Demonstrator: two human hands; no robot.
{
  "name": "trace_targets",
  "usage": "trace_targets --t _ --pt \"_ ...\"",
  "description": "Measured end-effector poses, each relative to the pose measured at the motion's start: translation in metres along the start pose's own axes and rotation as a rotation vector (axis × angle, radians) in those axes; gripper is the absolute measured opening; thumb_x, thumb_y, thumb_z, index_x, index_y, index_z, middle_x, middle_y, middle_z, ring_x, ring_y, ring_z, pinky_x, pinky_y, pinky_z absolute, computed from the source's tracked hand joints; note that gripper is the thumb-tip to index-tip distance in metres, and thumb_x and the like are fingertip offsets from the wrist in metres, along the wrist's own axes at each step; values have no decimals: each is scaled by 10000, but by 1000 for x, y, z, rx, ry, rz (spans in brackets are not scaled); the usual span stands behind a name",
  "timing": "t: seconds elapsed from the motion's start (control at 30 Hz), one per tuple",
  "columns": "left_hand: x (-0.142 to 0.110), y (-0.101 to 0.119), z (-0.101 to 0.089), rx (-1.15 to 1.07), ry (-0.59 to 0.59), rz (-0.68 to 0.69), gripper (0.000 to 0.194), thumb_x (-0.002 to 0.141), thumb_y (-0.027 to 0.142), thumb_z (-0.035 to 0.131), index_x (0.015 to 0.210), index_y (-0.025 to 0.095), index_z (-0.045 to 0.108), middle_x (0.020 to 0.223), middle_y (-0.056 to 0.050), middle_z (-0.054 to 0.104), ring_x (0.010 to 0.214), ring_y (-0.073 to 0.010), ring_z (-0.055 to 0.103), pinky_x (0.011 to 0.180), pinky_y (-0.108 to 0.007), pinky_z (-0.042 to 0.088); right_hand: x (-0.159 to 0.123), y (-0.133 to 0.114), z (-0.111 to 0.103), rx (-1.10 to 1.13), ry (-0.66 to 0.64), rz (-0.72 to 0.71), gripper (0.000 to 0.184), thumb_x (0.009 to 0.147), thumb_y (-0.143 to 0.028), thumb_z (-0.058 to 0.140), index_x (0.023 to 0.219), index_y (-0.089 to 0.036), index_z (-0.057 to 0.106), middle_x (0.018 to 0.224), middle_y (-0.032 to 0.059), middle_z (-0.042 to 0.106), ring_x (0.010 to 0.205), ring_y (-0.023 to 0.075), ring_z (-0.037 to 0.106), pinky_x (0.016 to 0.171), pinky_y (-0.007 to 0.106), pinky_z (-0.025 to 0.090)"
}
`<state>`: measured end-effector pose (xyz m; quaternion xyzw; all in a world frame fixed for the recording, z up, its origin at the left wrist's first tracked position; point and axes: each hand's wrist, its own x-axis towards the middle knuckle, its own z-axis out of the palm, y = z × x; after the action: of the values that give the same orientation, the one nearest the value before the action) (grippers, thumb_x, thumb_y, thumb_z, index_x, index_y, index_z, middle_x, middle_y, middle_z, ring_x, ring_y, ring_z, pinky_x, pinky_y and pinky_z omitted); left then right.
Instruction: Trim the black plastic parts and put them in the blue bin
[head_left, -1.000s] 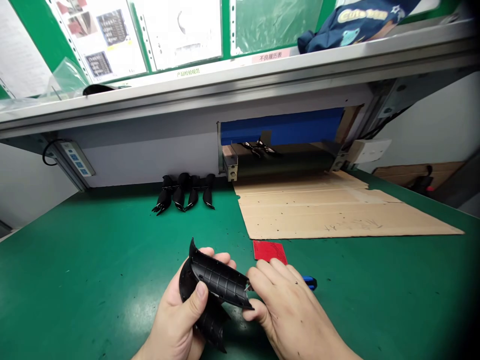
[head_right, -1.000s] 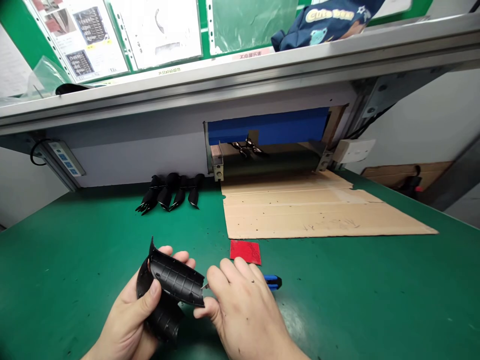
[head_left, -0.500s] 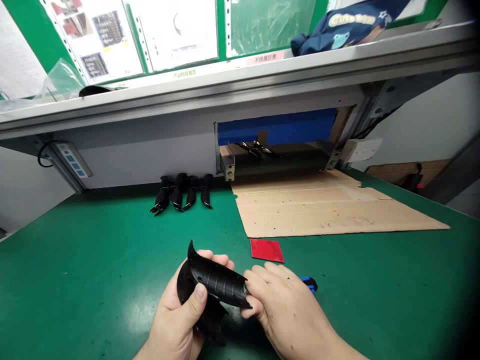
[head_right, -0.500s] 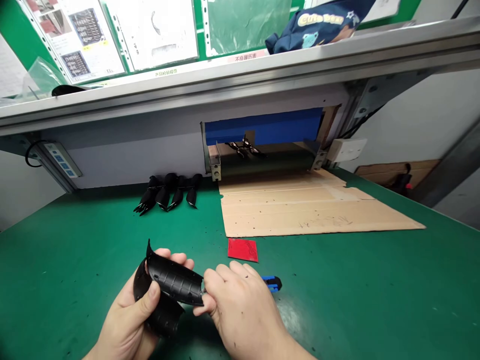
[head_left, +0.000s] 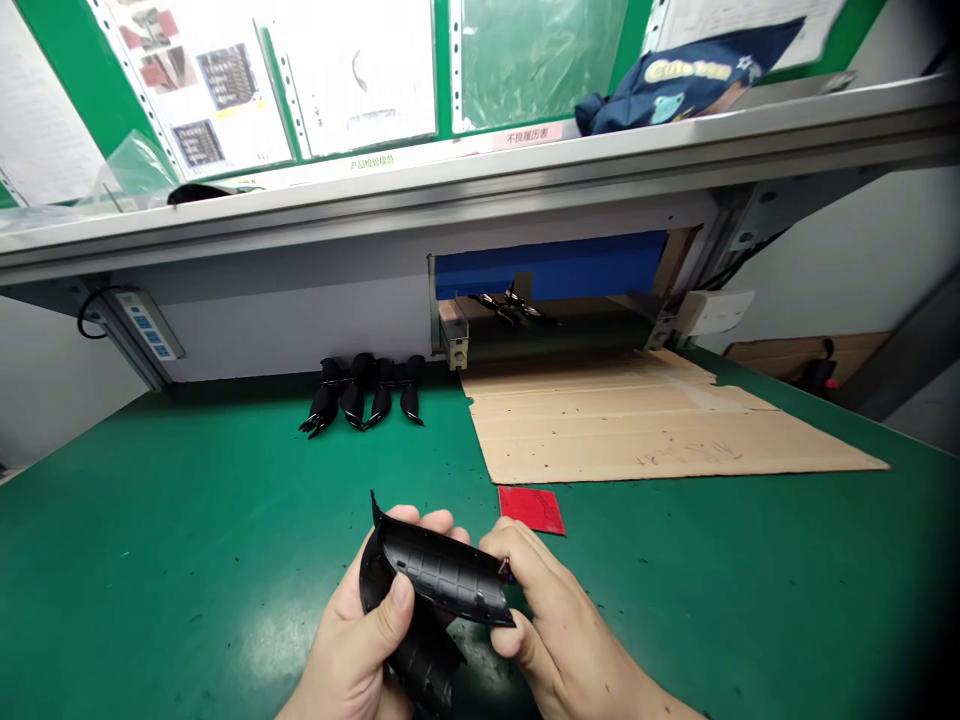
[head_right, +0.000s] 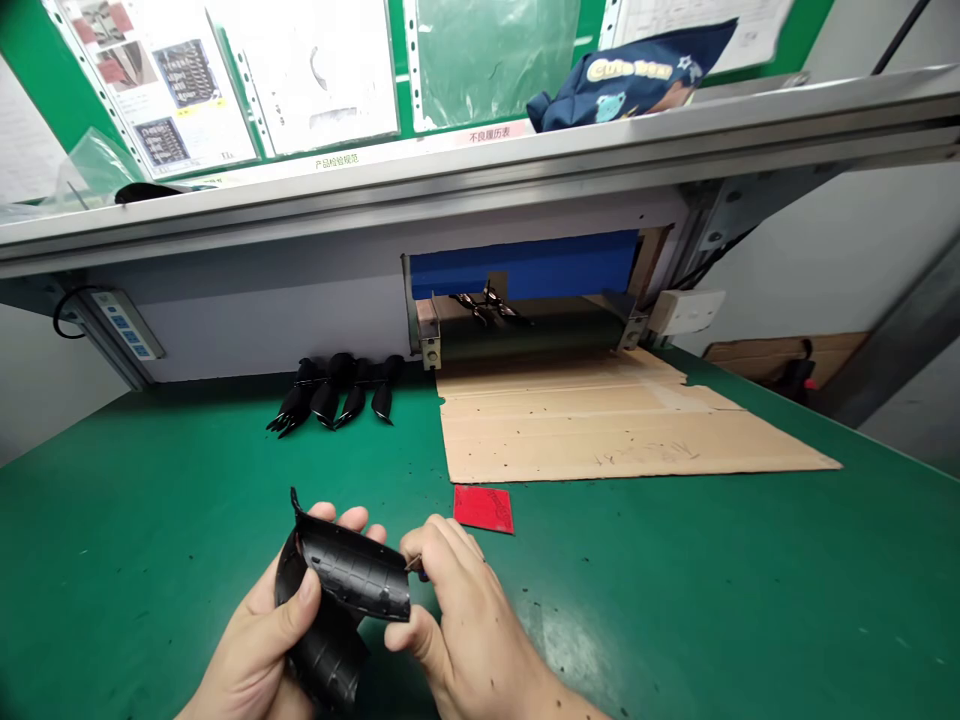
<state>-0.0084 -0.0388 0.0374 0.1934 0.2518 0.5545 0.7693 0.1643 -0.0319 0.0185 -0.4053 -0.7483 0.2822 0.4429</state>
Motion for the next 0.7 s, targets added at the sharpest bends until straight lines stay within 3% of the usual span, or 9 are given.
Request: trace_targets --t 0.1,0.2,0.27,0.33,0.4,0.5,0.6,0.7 --pt "0 0 2 -23 11 3 304 744 206 758 1030 297 711 1188 -22 682 1189 -265 570 1041 -420 448 2 -5 -2 -37 -13 6 667 893 -780 167 824 -205 497 802 37 489 726 202 463 628 288 425" --pt "1 2 3 2 31 46 310 744 218 760 1040 289 703 1196 -25 678 1179 -264 577 1027 -403 463 6 -8 -14 25 -214 -12 666 918 -755 153 706 -199 454 691 4 470 648 169 457 602 261 412" --pt "2 3 3 26 50 91 315 762 222 744 1067 274 691 1216 -41 665 1182 -271 575 1038 -414 452 7 -7 -24 70 -268 3 653 920 -759 201 670 -198 422 619 -20 430 582 145 428 553 243 384" --pt "3 3 2 56 67 128 324 784 221 722 1102 258 674 1239 -61 649 1199 -282 560 1058 -437 428 7 -5 -31 39 -149 12 614 898 -769 331 700 -202 458 614 -27 444 562 138 430 520 238 368" --pt "4 1 1 88 68 138 336 793 227 713 1124 249 662 1254 -77 637 1218 -295 542 1078 -464 400 6 -2 -34 -66 -40 -68 494 901 -696 483 847 -211 562 687 -9 530 598 146 478 551 250 399" --pt "4 -2 -1 124 54 140 351 773 241 734 1117 235 666 1244 -92 640 1228 -313 529 1100 -492 360 6 1 -33 -179 -42 -281 240 988 -436 525 1005 -223 634 677 -4 566 583 141 485 572 265 400" --pt "5 -2 -1 133 52 152 362 763 251 746 1116 229 667 1245 -100 637 1226 -317 530 1108 -496 343 8 2 -33 -136 -17 -304 227 987 -320 541 817 -201 634 613 -9 537 551 134 464 527 258 358" --pt "7 -1 -1 124 37 152 337 808 250 698 1141 232 652 1292 -104 605 1234 -301 523 1114 -491 329 8 2 -32 -131 48 -268 262 936 -362 630 745 -193 569 655 -5 518 581 137 468 528 252 361"
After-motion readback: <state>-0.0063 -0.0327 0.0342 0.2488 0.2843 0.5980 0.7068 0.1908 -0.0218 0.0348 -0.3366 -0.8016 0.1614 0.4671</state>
